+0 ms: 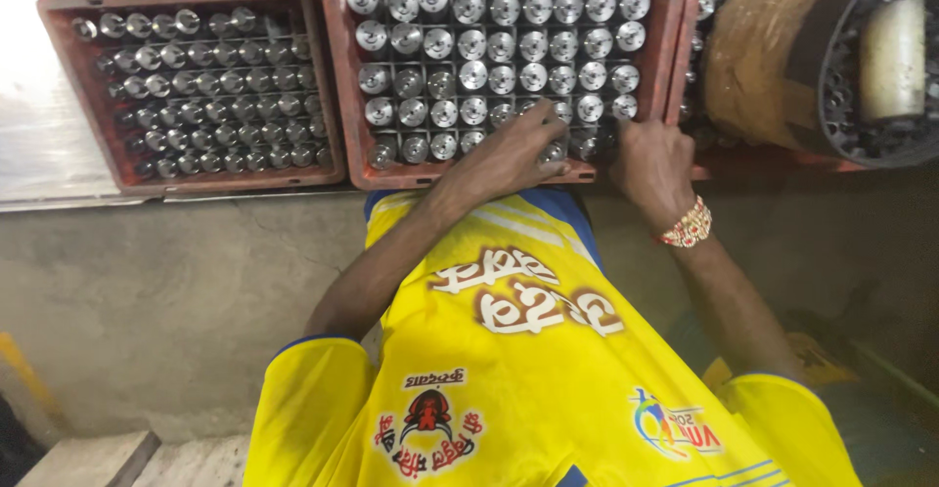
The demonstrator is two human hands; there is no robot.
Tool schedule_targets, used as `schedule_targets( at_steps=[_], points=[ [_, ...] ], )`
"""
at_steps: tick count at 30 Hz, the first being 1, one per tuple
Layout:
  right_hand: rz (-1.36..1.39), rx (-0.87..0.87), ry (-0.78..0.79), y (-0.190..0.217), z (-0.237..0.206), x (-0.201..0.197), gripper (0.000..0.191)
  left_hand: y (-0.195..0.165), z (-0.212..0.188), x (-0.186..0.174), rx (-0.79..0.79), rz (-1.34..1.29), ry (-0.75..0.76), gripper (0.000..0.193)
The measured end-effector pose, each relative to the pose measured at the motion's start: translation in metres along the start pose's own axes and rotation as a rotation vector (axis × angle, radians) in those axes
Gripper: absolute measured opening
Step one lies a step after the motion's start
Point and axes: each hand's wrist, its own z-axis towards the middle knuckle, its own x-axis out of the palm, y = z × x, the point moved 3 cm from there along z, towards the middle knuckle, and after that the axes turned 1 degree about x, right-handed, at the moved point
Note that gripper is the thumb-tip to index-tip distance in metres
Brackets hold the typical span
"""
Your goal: The person repeatedly picks small cylindrical metal parts from a red crate, gathers them in their left hand, and places them into a second crate. The person continues this transfer process throughout the clip.
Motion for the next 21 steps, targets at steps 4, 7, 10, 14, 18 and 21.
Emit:
schedule_targets(
  at_steps=[4, 7, 10, 14, 18, 21],
  points=[
    [0.045, -0.192, 0.056, -0.013, 0.007, -0.012, 0.010, 0.002, -0.002, 0.000, 0.015, -0.016, 0.003, 0.049],
    [0.098, -0.308, 0.152, -0.013, 0.011, -0.029, 0.014, 0.005, -0.005, -0.002, 0.005, -0.057, -0.026, 0.041],
    [0.189, -0.311, 0.184, -0.012, 0.008, -0.059, 0.024, 0.005, -0.006, -0.003, 0.040, -0.043, -0.115, 0.042],
    [0.538, -0.014, 0.185, -0.048, -0.035, -0.105, 0.034, 0.001, -0.002, 0.004, 0.005, -0.072, -0.150, 0.041],
    [1.311, -0.290, -0.208, -0.047, -0.044, -0.087, 0.041, -0.002, 0.004, 0.009, -0.020, -0.111, -0.191, 0.042],
    [2.312, -0.249, -0.035, -0.002, -0.025, -0.021, 0.035, -0.003, 0.002, 0.011, -0.011, -0.096, -0.215, 0.043]
  ],
)
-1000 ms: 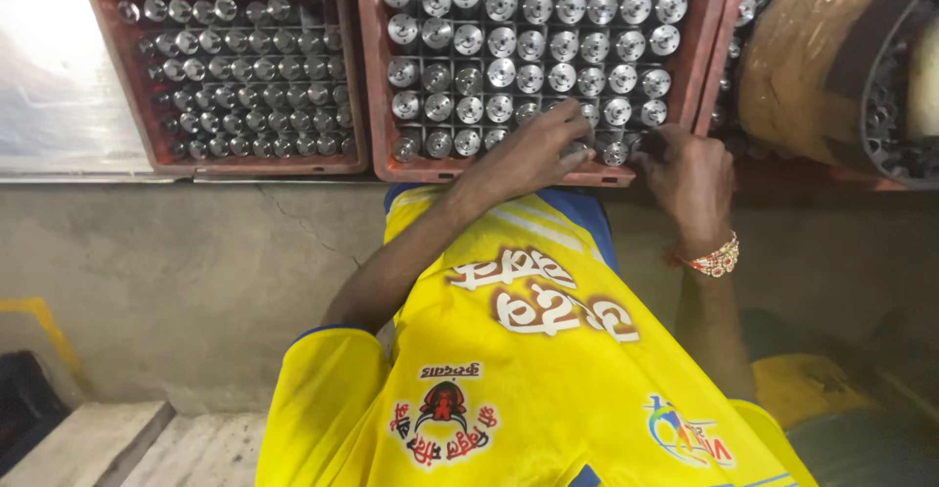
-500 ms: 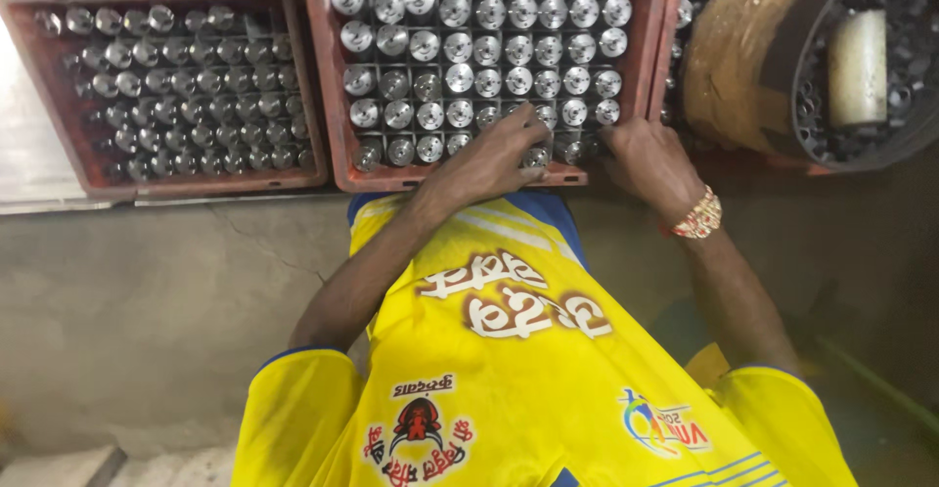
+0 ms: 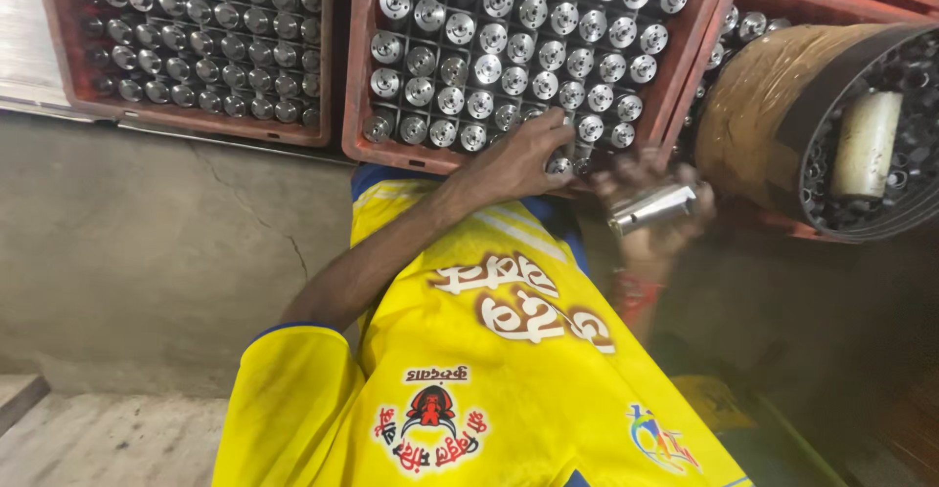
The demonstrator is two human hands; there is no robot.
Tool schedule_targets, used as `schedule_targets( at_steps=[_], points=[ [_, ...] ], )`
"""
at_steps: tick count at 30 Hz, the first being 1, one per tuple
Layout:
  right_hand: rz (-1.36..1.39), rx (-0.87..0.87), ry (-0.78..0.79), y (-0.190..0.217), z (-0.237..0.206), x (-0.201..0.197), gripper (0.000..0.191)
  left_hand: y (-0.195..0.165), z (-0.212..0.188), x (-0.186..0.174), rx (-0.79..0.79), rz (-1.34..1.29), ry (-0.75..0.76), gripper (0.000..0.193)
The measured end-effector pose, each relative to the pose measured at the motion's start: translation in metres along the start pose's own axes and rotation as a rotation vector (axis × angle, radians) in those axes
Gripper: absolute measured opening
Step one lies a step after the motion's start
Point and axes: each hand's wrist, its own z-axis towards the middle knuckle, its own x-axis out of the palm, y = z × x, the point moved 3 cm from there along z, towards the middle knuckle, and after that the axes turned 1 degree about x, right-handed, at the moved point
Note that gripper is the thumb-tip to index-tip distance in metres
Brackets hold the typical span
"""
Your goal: The person repeatedly picks small cylindrical metal parts from a red crate, gathers them in their left hand, and places them into a second crate. The person continues this transfer process throughout the clip.
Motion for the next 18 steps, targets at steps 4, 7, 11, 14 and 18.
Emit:
schedule_targets(
  at_steps=[4, 7, 11, 14, 18],
  points=[
    [0.383, 0.292, -0.082, -0.042, -0.009, 0.017, 0.050, -0.001, -0.007, -0.001, 0.072, 0.136, -0.017, 0.058],
    [-0.542, 0.261, -0.259, -0.003, -0.013, 0.020, 0.039, 0.000, -0.007, -0.004, 0.083, 0.147, -0.048, 0.057],
    [-1.345, 0.139, -0.136, 0.027, 0.002, 0.023, 0.029, -0.001, -0.005, 0.003, 0.063, 0.089, -0.048, 0.051],
    [-1.674, 0.065, 0.098, 0.026, 0.012, 0.021, 0.027, 0.002, 0.000, 0.012, -0.035, 0.083, -0.017, 0.041],
    [-1.845, 0.236, 0.109, 0.017, 0.014, 0.011, 0.029, 0.000, -0.001, 0.015, -0.011, 0.071, -0.032, 0.029]
  ],
)
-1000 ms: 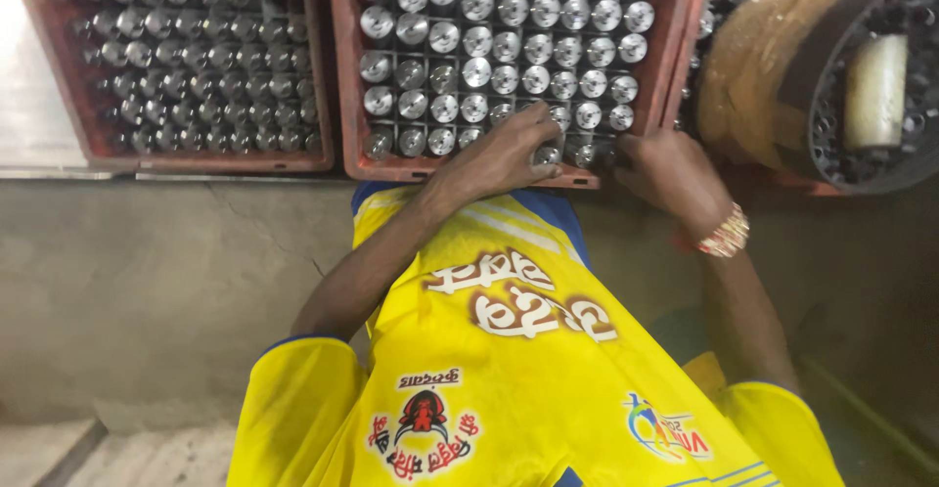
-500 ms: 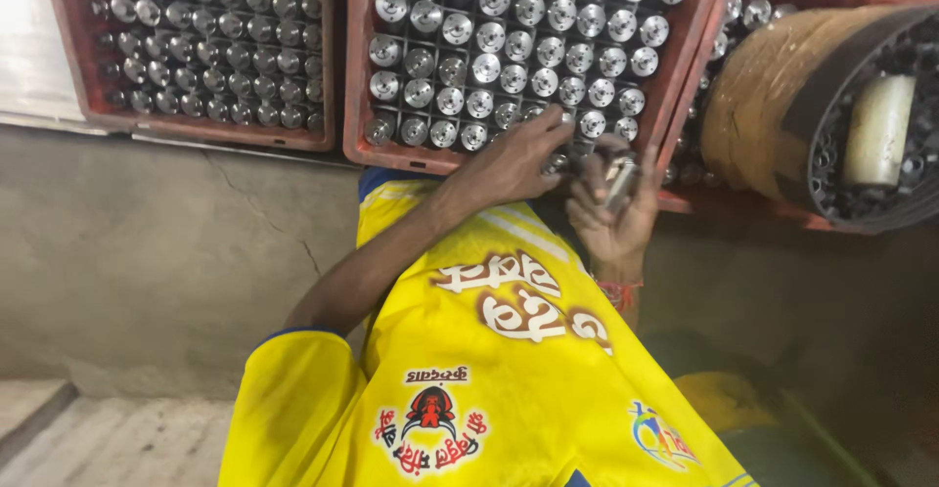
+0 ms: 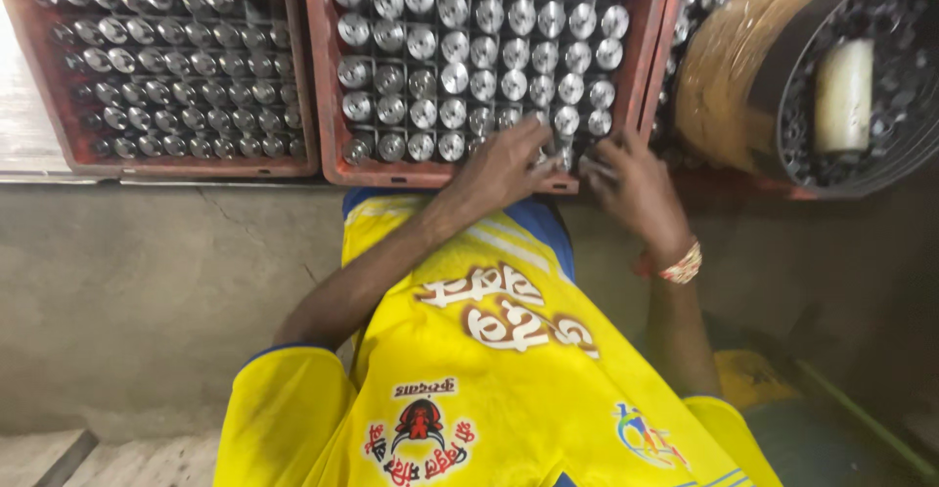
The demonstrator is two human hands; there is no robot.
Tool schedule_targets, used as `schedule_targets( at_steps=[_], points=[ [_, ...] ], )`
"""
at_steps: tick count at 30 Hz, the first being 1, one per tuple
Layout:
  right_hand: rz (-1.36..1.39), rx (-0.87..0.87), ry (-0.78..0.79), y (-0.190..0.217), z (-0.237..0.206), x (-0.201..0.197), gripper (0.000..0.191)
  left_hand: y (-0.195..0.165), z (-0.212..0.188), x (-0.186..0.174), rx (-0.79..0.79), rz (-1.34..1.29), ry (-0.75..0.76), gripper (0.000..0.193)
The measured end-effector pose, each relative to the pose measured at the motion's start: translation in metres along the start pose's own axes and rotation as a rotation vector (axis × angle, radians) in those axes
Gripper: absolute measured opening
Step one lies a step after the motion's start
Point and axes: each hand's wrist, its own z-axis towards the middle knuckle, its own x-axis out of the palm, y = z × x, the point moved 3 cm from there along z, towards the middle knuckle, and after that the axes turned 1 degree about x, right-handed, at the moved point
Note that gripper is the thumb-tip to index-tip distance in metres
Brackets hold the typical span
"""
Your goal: The person repeatedly picks small cylindrical metal parts from a red crate, gathers them in their left hand, and places them into a second crate. The person continues this transfer process throughout the clip.
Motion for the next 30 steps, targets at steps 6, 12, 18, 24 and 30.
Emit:
schedule_targets(
  at_steps=[6, 12, 18, 24, 30],
  points=[
    [-0.081, 0.033, -0.086, 0.002, 0.013, 0.016, 0.034, -0.009, 0.000, 0.000, 0.117, 0.139, 0.058, 0.032],
    [-0.026, -0.217, -0.083, 0.025, 0.038, -0.022, 0.028, -0.004, -0.018, -0.052, 0.329, 0.370, -0.132, 0.027],
    [0.231, -0.337, -0.675, 0.067, 0.153, -0.123, 0.014, 0.020, -0.070, -0.122, 0.027, 0.376, -0.480, 0.011],
    [-0.279, -0.704, -0.689, 0.081, 0.286, -0.155, 0.028, 0.027, -0.083, -0.130, -0.014, 0.433, -0.559, 0.010],
    [-0.454, -0.500, -0.678, 0.052, 0.301, -0.162, 0.042, 0.035, -0.089, -0.127, -0.073, 0.438, -0.747, 0.011]
  ],
)
